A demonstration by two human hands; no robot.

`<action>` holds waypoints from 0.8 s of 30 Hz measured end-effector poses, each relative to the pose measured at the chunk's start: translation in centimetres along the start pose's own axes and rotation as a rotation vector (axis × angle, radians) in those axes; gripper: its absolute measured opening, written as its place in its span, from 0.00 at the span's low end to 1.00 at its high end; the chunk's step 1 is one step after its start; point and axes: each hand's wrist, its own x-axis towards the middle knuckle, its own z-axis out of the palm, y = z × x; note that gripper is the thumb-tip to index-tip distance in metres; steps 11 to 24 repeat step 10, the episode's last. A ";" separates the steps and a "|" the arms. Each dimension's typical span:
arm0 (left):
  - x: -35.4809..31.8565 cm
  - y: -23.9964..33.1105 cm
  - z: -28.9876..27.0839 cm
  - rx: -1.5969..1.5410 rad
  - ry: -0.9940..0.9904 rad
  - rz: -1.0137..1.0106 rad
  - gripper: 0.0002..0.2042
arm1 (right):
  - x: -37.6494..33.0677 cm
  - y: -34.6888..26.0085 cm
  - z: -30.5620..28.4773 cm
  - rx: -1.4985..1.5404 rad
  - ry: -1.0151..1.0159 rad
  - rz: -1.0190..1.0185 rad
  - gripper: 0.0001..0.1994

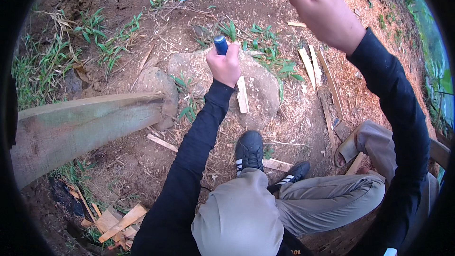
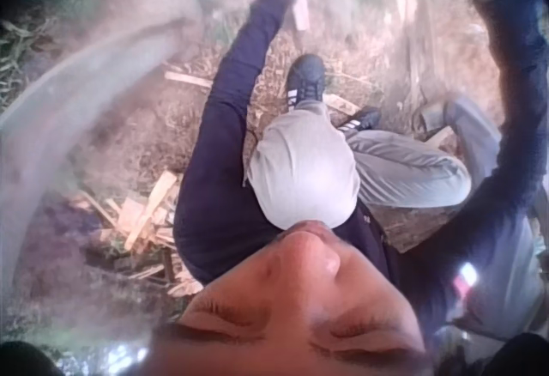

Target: The person sits on the ground and uses a hammer and a chisel to carve a small piece of wood resting on a rock. They repeatedly strike the chisel to shape the wood, occasionally adjusting the piece's position.

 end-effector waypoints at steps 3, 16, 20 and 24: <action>0.4 -0.5 -0.4 -0.008 0.013 -0.004 0.13 | -0.4 -1.2 2.4 -0.212 -0.401 -0.014 0.19; 0.1 -0.7 0.2 0.068 -0.046 0.058 0.10 | 0.3 0.6 -0.1 -0.139 0.089 -0.128 0.17; 0.1 -0.7 0.2 0.068 -0.046 0.058 0.10 | 0.3 0.6 -0.1 -0.139 0.089 -0.128 0.17; 0.1 -0.7 0.2 0.068 -0.046 0.058 0.10 | 0.3 0.6 -0.1 -0.139 0.089 -0.128 0.17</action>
